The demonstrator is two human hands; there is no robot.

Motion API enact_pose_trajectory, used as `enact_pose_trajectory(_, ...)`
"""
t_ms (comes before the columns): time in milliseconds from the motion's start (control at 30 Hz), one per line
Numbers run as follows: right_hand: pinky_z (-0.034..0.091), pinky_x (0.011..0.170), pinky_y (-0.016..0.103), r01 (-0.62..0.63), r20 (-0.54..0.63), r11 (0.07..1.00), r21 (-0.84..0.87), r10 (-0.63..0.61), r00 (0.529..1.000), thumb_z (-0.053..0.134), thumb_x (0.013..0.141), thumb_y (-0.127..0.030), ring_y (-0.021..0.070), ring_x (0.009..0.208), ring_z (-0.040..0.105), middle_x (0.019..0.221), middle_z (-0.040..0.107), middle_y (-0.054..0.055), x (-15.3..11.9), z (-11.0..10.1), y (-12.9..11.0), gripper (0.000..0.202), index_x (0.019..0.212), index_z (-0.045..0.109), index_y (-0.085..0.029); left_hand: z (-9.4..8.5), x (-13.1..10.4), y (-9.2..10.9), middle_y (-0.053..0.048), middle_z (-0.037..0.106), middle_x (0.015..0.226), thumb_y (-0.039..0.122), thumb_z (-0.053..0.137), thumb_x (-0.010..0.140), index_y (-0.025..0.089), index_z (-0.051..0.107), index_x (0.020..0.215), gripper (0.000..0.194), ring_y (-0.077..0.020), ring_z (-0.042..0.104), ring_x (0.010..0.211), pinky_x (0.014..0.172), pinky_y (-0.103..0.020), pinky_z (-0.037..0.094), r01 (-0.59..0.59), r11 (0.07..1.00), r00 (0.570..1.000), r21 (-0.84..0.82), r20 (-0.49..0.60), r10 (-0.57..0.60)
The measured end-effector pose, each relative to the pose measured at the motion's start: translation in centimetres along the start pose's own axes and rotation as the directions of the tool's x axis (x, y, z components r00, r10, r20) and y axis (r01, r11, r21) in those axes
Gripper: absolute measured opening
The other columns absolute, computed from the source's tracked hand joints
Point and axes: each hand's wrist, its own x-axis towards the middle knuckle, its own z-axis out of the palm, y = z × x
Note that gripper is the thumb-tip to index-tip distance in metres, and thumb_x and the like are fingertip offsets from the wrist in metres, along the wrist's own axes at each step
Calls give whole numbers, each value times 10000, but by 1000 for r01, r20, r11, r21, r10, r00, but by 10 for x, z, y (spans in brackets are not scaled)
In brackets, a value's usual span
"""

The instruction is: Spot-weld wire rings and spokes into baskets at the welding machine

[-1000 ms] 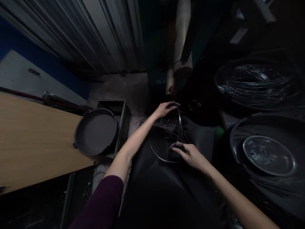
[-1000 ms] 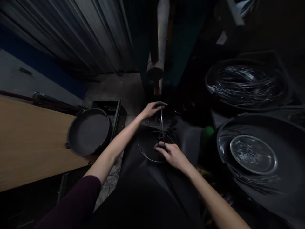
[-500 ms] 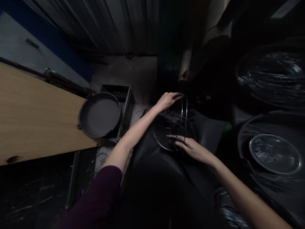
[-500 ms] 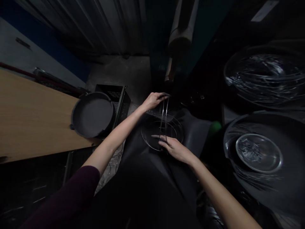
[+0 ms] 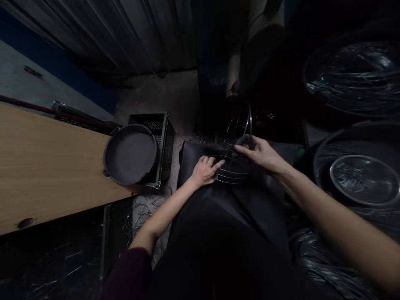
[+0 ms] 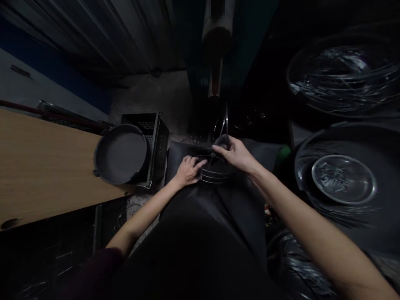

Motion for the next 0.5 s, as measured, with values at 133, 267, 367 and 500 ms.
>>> enact_pose_trajectory(133,446,517,230,-7,-97,996,93,16,995,766,616,-554,121,582,521,675,550,5,10,-2,0,482,824,539,-184,-54,31,-11,-142,536,1119,367,624,725,151,350,1440,795,-306,506,1012,889,-417,397,-40,999,994,-13,-107,38)
enact_pose_trajectory(267,371,452,210,49,-140,989,140,-29,990,773,607,-534,90,509,447,651,511,-16,28,-10,-22,480,841,525,-195,-82,47,-14,-111,540,1084,424,617,695,165,320,1430,835,-293,503,988,870,-412,395,-59,986,968,-154,-249,18)
enact_pose_trajectory(367,259,382,187,155,-134,968,198,-130,983,778,587,-555,50,426,327,588,427,-58,44,-17,-44,522,850,497,-201,-79,63,-24,-93,545,1085,395,631,656,195,355,1341,765,-288,508,1011,912,-437,385,-169,953,857,-252,-515,16)
enact_pose_trajectory(500,204,352,172,219,-147,945,241,-188,971,800,532,-582,32,398,283,566,386,-77,64,-23,-64,586,836,479,-198,-74,88,-42,-71,537,1089,375,669,625,233,350,1242,709,-277,528,1025,949,-478,397,-356,907,614,-224,-788,47)
